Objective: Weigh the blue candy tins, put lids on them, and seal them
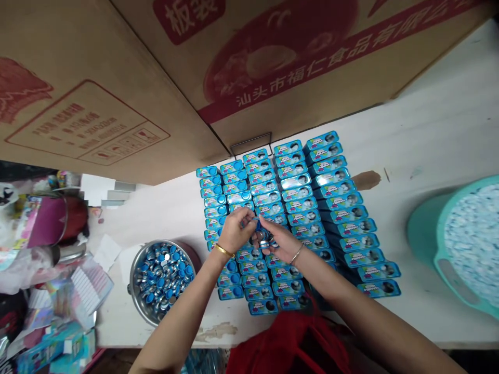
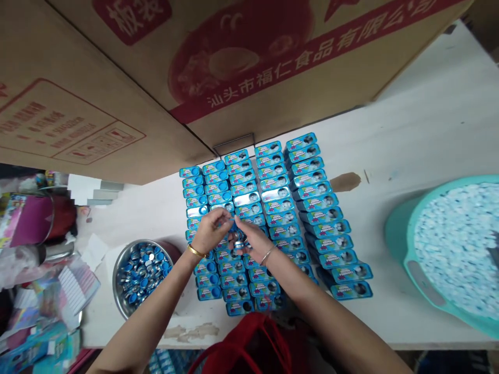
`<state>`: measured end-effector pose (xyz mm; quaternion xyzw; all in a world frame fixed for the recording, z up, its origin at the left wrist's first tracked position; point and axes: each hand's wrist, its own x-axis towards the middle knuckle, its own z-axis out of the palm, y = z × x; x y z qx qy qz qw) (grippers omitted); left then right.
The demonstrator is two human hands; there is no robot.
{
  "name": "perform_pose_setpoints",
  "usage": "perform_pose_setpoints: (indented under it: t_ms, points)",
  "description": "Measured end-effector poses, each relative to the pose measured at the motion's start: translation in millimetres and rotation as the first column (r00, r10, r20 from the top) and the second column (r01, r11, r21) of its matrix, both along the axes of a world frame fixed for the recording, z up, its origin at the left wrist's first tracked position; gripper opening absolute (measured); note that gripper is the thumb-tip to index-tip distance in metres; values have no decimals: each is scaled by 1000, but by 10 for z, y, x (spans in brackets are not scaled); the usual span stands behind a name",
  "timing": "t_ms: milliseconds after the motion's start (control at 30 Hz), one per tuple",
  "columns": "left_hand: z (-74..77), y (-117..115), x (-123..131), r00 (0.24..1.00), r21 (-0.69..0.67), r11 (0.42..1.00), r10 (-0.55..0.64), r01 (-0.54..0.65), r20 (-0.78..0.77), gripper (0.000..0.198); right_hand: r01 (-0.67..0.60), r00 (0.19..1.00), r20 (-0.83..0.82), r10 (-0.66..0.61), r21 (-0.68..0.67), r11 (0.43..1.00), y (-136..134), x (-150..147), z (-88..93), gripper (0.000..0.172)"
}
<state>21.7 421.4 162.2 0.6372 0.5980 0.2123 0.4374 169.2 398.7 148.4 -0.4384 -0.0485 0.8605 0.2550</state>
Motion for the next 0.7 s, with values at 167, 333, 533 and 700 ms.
perform_pose_setpoints:
  t_ms: [167, 333, 533, 700]
  points:
    - [-78, -34, 114, 977, -28, 978, 209, -208, 43, 14, 31, 999, -44, -30, 24, 999, 45, 6, -37, 39]
    - [-190, 1, 95, 906, -87, 913, 407, -399, 117, 17, 27, 999, -35, -25, 50, 998, 8, 12, -38, 39]
    - [-186, 383, -9, 848, -136, 971, 99, -196, -521, 22, 43, 999, -1, -43, 48, 998, -35, 94, -30, 36]
    - [-149, 651, 32, 684, -383, 919, -221, -92, -695, 30, 49, 997, 58, -52, 42, 998, -7, 170, -13, 36]
